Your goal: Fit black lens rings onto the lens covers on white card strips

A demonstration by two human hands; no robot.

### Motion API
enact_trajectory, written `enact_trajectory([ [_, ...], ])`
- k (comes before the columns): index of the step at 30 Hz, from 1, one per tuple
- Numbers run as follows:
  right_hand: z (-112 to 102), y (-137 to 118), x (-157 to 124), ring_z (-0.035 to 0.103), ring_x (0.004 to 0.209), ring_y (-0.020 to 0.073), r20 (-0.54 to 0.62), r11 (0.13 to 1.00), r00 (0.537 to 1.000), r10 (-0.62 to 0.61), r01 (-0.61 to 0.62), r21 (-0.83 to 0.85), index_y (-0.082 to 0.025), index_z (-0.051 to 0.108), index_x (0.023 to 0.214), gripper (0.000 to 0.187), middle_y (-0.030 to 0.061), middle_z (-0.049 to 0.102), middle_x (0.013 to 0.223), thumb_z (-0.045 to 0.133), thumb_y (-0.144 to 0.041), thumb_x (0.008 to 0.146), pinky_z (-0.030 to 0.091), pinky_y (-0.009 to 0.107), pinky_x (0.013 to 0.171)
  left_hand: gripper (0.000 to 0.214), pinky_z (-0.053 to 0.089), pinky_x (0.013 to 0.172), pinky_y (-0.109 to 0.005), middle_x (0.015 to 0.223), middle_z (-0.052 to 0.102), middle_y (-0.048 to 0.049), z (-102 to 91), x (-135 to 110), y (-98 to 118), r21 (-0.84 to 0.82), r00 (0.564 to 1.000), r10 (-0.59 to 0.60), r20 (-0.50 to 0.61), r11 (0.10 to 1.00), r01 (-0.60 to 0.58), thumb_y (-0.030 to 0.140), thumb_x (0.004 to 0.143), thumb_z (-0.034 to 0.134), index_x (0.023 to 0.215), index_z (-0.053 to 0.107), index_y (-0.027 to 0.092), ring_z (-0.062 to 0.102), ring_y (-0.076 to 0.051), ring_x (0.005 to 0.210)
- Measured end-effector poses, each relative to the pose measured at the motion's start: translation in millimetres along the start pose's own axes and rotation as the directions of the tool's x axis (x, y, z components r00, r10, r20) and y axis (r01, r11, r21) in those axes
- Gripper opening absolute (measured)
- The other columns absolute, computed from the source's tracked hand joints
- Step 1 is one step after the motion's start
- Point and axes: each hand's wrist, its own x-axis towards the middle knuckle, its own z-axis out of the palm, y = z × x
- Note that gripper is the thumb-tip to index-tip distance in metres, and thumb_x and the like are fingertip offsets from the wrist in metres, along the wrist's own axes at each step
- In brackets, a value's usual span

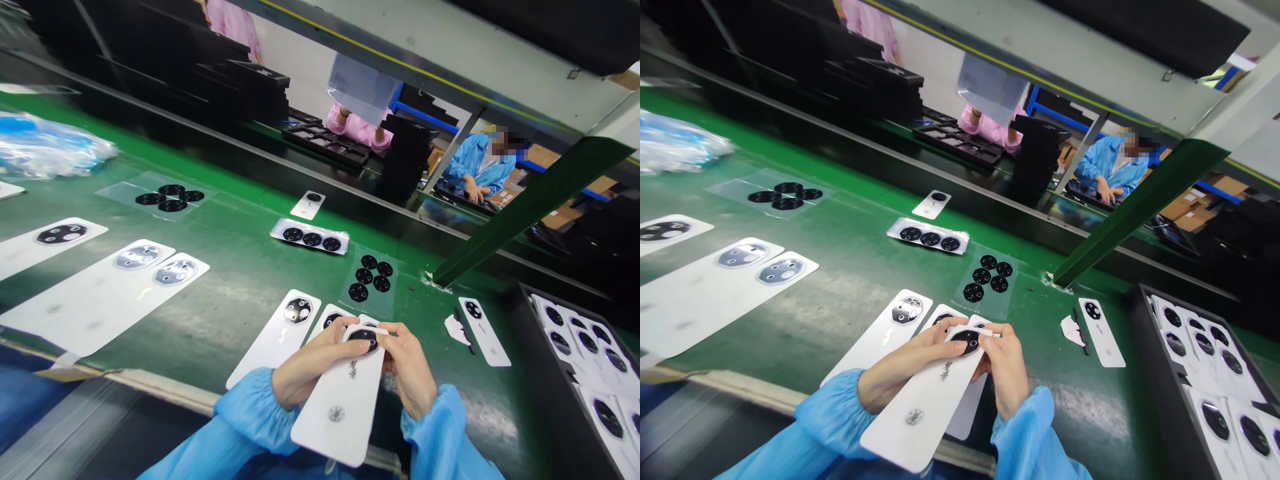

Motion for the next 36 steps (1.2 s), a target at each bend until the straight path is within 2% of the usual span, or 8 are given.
enact_trajectory([
  [3, 2, 2, -5, 0.056, 0.047, 0.0125, 0.012, 0.989, 0.992, -0.128, 0.128, -0.072, -0.02, 0.039, 0.098, 0.038, -0.0021, 0.065, 0.063, 0.061, -0.043, 0.077, 0.043, 0.023, 0.044, 0.073, 0.045, 0.056, -0.024, 0.085, 0.063, 0.0018, -1.6, -3, 2, 0.121, 0.998, 0.06, 0.029, 0.991, -0.063, 0.026, 0.061, 0.079, 0.118, 0.033, 0.024, 0.06, -0.012, 0.06],
  [5, 4, 3, -10, 0.058, 0.054, 0.0135, 0.018, 0.97, 0.98, -0.2, 0.2, -0.137, -0.02, 0.038, 0.106, 0.04, 0.001, 0.067, 0.074, 0.057, -0.045, 0.081, 0.045, 0.024, 0.049, 0.065, 0.046, 0.058, -0.025, 0.087, 0.062, 0.0008, -3.8, -4, 3, 0.22, 0.992, 0.118, 0.049, 0.967, -0.126, 0.028, 0.065, 0.076, 0.116, 0.035, 0.023, 0.061, -0.014, 0.065],
  [9, 6, 7, -19, 0.059, 0.065, 0.0148, -0.009, 0.95, 0.968, -0.251, 0.245, -0.196, -0.02, 0.039, 0.117, 0.043, 0.005, 0.067, 0.09, 0.052, -0.046, 0.085, 0.048, 0.027, 0.06, 0.041, 0.046, 0.071, -0.03, 0.094, 0.06, -0.0027, -7.3, -4, -1, 0.37, 0.965, 0.258, 0.054, 0.892, -0.259, 0.031, 0.07, 0.07, 0.1, 0.046, 0.019, 0.059, -0.02, 0.087],
  [14, 6, 12, -20, 0.053, 0.063, 0.0135, 0.084, 0.973, 0.978, -0.189, 0.198, -0.115, -0.018, 0.055, 0.091, 0.028, 0.0019, 0.062, 0.078, 0.058, -0.045, 0.082, 0.044, 0.025, 0.059, 0.032, 0.043, 0.082, -0.031, 0.096, 0.056, -0.0024, -5.0, -5, -3, 0.458, 0.917, 0.396, 0.06, 0.805, -0.377, 0.03, 0.073, 0.065, 0.1, 0.051, 0.018, 0.053, -0.021, 0.095],
  [21, 7, 20, -19, 0.049, 0.063, 0.0125, 0.042, 0.983, 0.984, -0.174, 0.176, -0.047, -0.018, 0.055, 0.079, 0.028, -0.0013, 0.056, 0.07, 0.062, -0.045, 0.078, 0.041, 0.023, 0.059, 0.032, 0.044, 0.08, -0.03, 0.095, 0.059, -0.0023, -0.7, -5, -2, 0.482, 0.91, 0.407, 0.08, 0.783, -0.393, 0.031, 0.075, 0.064, 0.101, 0.052, 0.018, 0.055, -0.02, 0.091],
  [27, 6, 27, -19, 0.039, 0.055, 0.0105, -0.082, 0.958, 0.967, -0.24, 0.222, -0.179, -0.018, 0.053, 0.07, 0.033, -0.0039, 0.045, 0.06, 0.058, -0.05, 0.079, 0.034, 0.021, 0.05, 0.035, 0.046, 0.074, -0.029, 0.1, 0.062, -0.0042, -1.0, -6, -3, 0.438, 0.937, 0.347, 0.047, 0.836, -0.331, 0.031, 0.073, 0.066, 0.103, 0.054, 0.018, 0.057, -0.021, 0.088],
  [32, 0, 10, -14, 0.046, 0.065, 0.0143, 0.083, 0.964, 0.975, -0.207, 0.218, -0.153, -0.019, 0.059, 0.082, 0.03, -0.0005, 0.054, 0.072, 0.058, -0.048, 0.08, 0.04, 0.024, 0.062, 0.034, 0.045, 0.078, -0.03, 0.1, 0.062, -0.0053, -3.5, -10, 3, 0.445, 0.948, 0.304, 0.096, 0.839, -0.314, 0.042, 0.079, 0.06, 0.103, 0.058, 0.018, 0.057, -0.022, 0.092],
  [36, -2, 0, -8, 0.047, 0.071, 0.0138, 0.062, 0.964, 0.968, -0.244, 0.249, -0.094, -0.02, 0.058, 0.082, 0.026, -0.0019, 0.054, 0.073, 0.057, -0.046, 0.082, 0.04, 0.024, 0.068, 0.035, 0.044, 0.077, -0.03, 0.094, 0.063, -0.0055, -0.7, -12, 5, 0.442, 0.94, 0.307, 0.148, 0.83, -0.341, 0.047, 0.084, 0.053, 0.099, 0.061, 0.016, 0.057, -0.022, 0.09],
])
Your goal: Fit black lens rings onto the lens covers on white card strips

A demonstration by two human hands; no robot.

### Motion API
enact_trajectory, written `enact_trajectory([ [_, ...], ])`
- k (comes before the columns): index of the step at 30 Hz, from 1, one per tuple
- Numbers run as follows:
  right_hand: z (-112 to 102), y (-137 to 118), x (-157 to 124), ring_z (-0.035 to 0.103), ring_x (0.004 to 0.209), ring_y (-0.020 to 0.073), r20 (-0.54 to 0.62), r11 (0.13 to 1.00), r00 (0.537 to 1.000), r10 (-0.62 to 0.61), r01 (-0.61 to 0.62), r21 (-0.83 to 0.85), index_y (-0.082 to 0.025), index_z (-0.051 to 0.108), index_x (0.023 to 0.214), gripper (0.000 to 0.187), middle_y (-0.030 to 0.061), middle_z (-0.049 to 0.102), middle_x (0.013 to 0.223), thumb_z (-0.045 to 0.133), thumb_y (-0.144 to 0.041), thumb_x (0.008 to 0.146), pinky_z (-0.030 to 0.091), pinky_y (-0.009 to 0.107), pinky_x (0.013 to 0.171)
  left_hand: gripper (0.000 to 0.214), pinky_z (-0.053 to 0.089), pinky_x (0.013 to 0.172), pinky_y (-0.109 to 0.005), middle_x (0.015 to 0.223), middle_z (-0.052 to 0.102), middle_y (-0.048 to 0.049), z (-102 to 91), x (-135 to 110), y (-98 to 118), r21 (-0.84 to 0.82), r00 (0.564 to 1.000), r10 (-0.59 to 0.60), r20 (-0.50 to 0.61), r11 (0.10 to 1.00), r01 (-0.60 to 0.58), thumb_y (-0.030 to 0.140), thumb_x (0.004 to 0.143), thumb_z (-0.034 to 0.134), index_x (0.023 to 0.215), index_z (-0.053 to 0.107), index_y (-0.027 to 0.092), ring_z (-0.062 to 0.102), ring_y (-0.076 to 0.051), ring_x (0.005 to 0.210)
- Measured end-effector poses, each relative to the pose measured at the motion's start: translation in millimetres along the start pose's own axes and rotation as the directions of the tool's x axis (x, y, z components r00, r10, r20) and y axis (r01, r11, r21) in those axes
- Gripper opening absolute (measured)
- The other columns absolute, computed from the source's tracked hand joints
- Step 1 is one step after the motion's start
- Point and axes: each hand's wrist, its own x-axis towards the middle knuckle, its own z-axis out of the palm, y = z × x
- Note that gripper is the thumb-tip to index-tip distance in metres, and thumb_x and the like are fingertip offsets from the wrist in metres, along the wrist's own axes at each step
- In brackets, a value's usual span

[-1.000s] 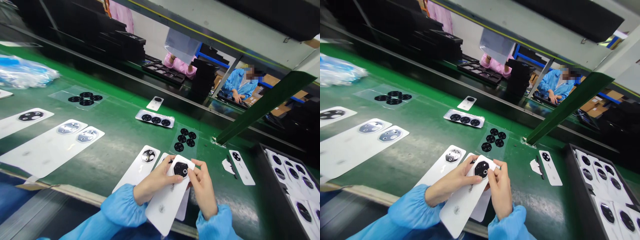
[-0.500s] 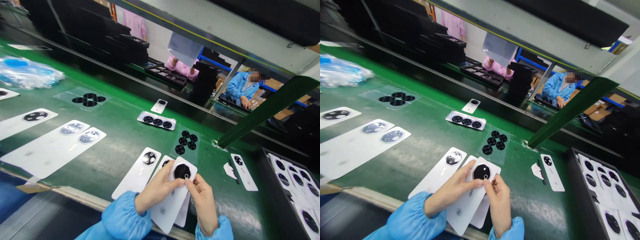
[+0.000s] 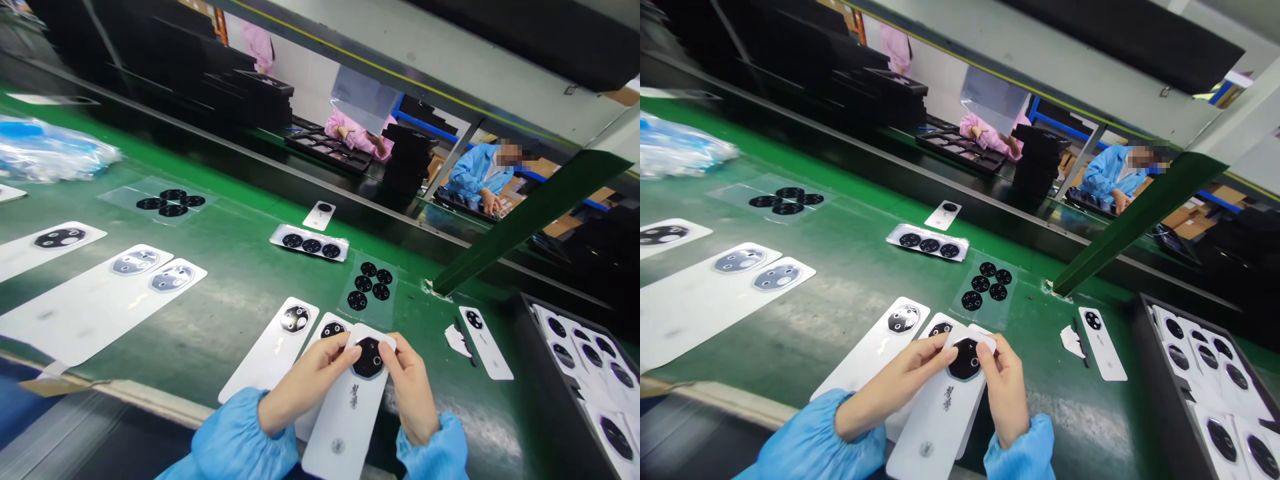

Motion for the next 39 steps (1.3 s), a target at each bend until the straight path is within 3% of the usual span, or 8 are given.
enact_trajectory([
  [9, 4, 11, -1, 0.034, 0.057, 0.0101, -0.062, 0.984, 0.994, -0.086, 0.075, -0.163, -0.019, 0.047, 0.066, 0.034, -0.0058, 0.039, 0.06, 0.055, -0.048, 0.082, 0.03, 0.022, 0.053, 0.034, 0.029, 0.054, -0.022, 0.062, 0.038, 0.0053, 9.0, 13, 0, 0.062, 0.987, 0.082, -0.136, 0.995, -0.074, 0.043, 0.077, 0.06, 0.063, 0.041, 0.018, 0.035, -0.01, 0.058],
  [14, 5, 7, 0, 0.05, 0.068, 0.015, -0.081, 0.997, 0.996, -0.027, 0.022, -0.069, -0.019, 0.057, 0.083, 0.032, -0.0008, 0.056, 0.072, 0.055, -0.051, 0.081, 0.04, 0.024, 0.063, 0.038, 0.028, 0.052, -0.021, 0.059, 0.035, 0.0059, 14.0, 18, 0, 0.022, 0.966, 0.095, -0.241, 0.996, -0.092, 0.044, 0.073, 0.063, 0.061, 0.04, 0.018, 0.033, -0.009, 0.056],
  [20, -1, 16, -16, 0.059, 0.068, 0.0162, 0.14, 0.997, 0.987, 0.081, -0.082, 0.003, -0.018, 0.059, 0.085, 0.037, 0.0029, 0.065, 0.077, 0.065, -0.052, 0.074, 0.044, 0.025, 0.058, 0.04, 0.033, 0.052, -0.02, 0.059, 0.044, 0.006, -10.9, 21, 12, -0.114, 0.895, 0.072, -0.44, 0.984, -0.136, 0.05, 0.075, 0.061, 0.064, 0.038, 0.02, 0.041, -0.009, 0.054],
  [23, -16, 11, -14, 0.052, 0.046, 0.0103, 0.057, 0.992, 0.991, 0.12, -0.117, -0.046, -0.017, 0.057, 0.074, 0.037, -0.0007, 0.059, 0.057, 0.064, -0.052, 0.074, 0.032, 0.02, 0.04, 0.032, 0.04, 0.062, -0.023, 0.067, 0.055, 0.0022, -28.7, 16, 20, 0.046, 0.914, 0.14, -0.381, 0.99, -0.132, 0.05, 0.079, 0.057, 0.072, 0.05, 0.019, 0.051, -0.014, 0.065],
  [26, -43, -5, 17, 0.036, 0.031, 0.0042, -0.156, 0.997, 0.987, 0.047, -0.056, -0.05, -0.016, 0.058, 0.082, 0.037, -0.0052, 0.053, 0.048, 0.068, -0.049, 0.072, 0.018, 0.018, 0.033, 0.031, 0.041, 0.084, -0.033, 0.103, 0.063, -0.0046, -46.2, 11, 19, 0.454, 0.933, 0.231, -0.275, 0.887, -0.086, 0.042, 0.078, 0.06, 0.103, 0.058, 0.023, 0.054, -0.024, 0.097],
  [29, -75, -19, 80, 0.038, 0.035, 0.006, -0.344, 0.998, 0.938, -0.05, 0.032, -0.06, -0.016, 0.056, 0.101, 0.042, -0.0084, 0.049, 0.046, 0.072, -0.041, 0.071, 0.024, 0.017, 0.033, 0.046, 0.03, 0.099, -0.044, 0.122, 0.058, -0.0061, -59.6, 10, 7, 0.794, 0.957, 0.27, -0.107, 0.602, -0.081, 0.026, 0.07, 0.069, 0.114, 0.055, 0.026, 0.04, -0.032, 0.122],
  [34, -102, -23, 187, 0.061, 0.073, 0.0125, -0.511, 0.997, 0.86, -0.002, -0.036, -0.066, -0.014, 0.055, 0.109, 0.025, 0.0038, 0.061, 0.096, 0.053, -0.031, 0.09, 0.053, 0.028, 0.062, 0.069, 0.017, 0.105, -0.054, 0.13, 0.053, -0.01, -68.9, 18, -21, 0.937, 0.976, 0.205, 0.074, 0.321, -0.139, 0.024, 0.062, 0.075, 0.125, 0.046, 0.024, 0.031, -0.037, 0.131],
  [39, -98, -17, 222, 0.06, 0.095, 0.0192, -0.52, 0.988, 0.854, -0.009, -0.071, -0.134, -0.017, 0.053, 0.116, 0.031, 0.0076, 0.057, 0.115, 0.054, -0.031, 0.089, 0.052, 0.039, 0.079, 0.073, 0.011, 0.105, -0.057, 0.123, 0.057, -0.0101, -72.2, 23, -29, 0.94, 0.961, 0.264, 0.083, 0.298, -0.164, 0.031, 0.061, 0.077, 0.126, 0.044, 0.026, 0.035, -0.038, 0.126],
])
